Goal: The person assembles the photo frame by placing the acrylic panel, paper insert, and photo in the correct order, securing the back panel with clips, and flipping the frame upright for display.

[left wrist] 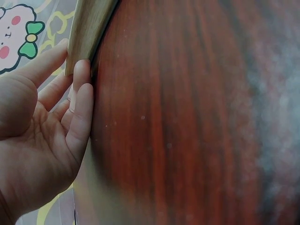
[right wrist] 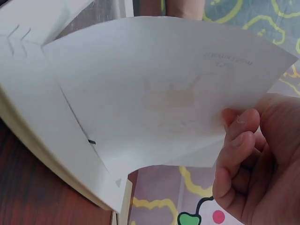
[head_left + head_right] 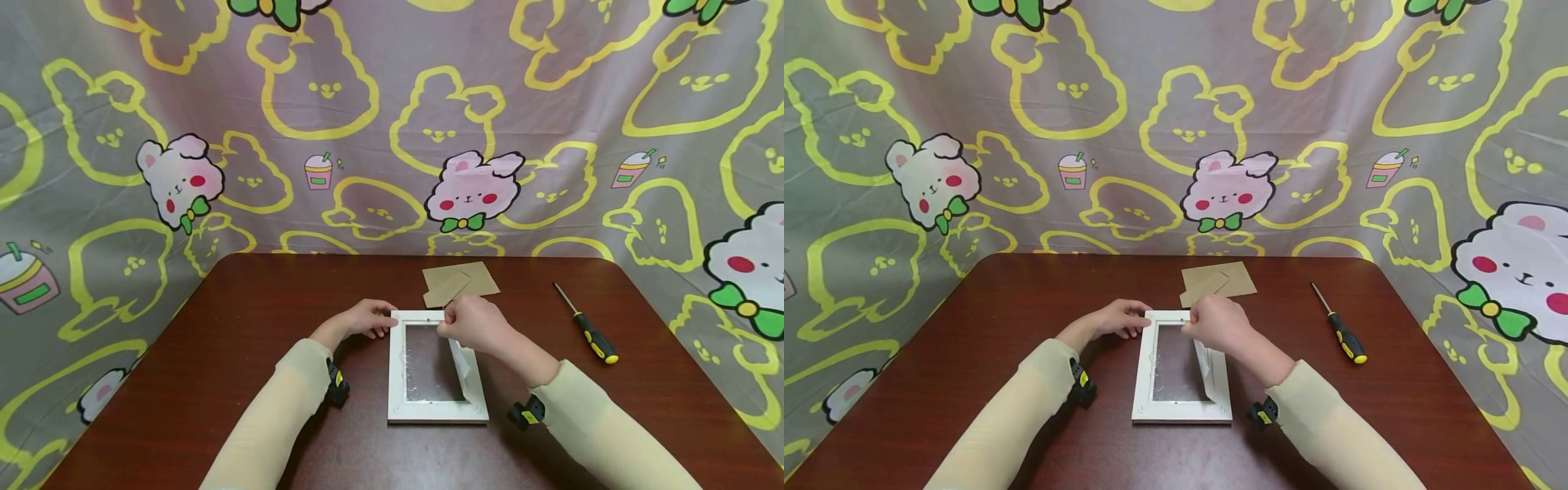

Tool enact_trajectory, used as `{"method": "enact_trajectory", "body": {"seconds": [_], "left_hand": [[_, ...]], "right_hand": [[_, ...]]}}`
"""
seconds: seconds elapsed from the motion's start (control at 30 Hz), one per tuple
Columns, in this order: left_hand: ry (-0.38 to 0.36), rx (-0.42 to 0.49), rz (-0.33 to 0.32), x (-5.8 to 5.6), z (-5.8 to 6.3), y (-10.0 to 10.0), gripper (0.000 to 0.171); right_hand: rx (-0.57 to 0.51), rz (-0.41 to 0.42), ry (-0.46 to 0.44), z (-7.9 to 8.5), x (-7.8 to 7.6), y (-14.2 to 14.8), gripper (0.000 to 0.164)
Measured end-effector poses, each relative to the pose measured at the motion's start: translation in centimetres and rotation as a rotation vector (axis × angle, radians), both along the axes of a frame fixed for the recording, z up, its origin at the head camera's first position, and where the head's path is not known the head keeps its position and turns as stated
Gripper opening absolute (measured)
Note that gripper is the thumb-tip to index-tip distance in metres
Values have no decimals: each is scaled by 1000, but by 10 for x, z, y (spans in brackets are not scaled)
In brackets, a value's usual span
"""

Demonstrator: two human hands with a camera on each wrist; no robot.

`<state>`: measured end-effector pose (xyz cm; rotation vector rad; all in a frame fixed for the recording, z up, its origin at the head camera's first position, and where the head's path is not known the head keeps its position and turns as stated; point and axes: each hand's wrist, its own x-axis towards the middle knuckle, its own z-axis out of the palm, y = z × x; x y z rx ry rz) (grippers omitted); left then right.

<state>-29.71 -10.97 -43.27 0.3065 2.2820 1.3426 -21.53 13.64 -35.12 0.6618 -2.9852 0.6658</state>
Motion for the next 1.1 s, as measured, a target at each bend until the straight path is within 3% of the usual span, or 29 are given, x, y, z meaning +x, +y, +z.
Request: {"method": "enact_trajectory", "body": {"seconds": [0.47, 1.1], "left_hand": [[0, -3, -1, -3, -4, 0, 31], [3, 1, 2, 0, -1, 1, 31]], "right_hand": [[18, -3, -89, -17, -6, -13, 46], [44, -6, -78, -40, -8, -20, 39]]}}
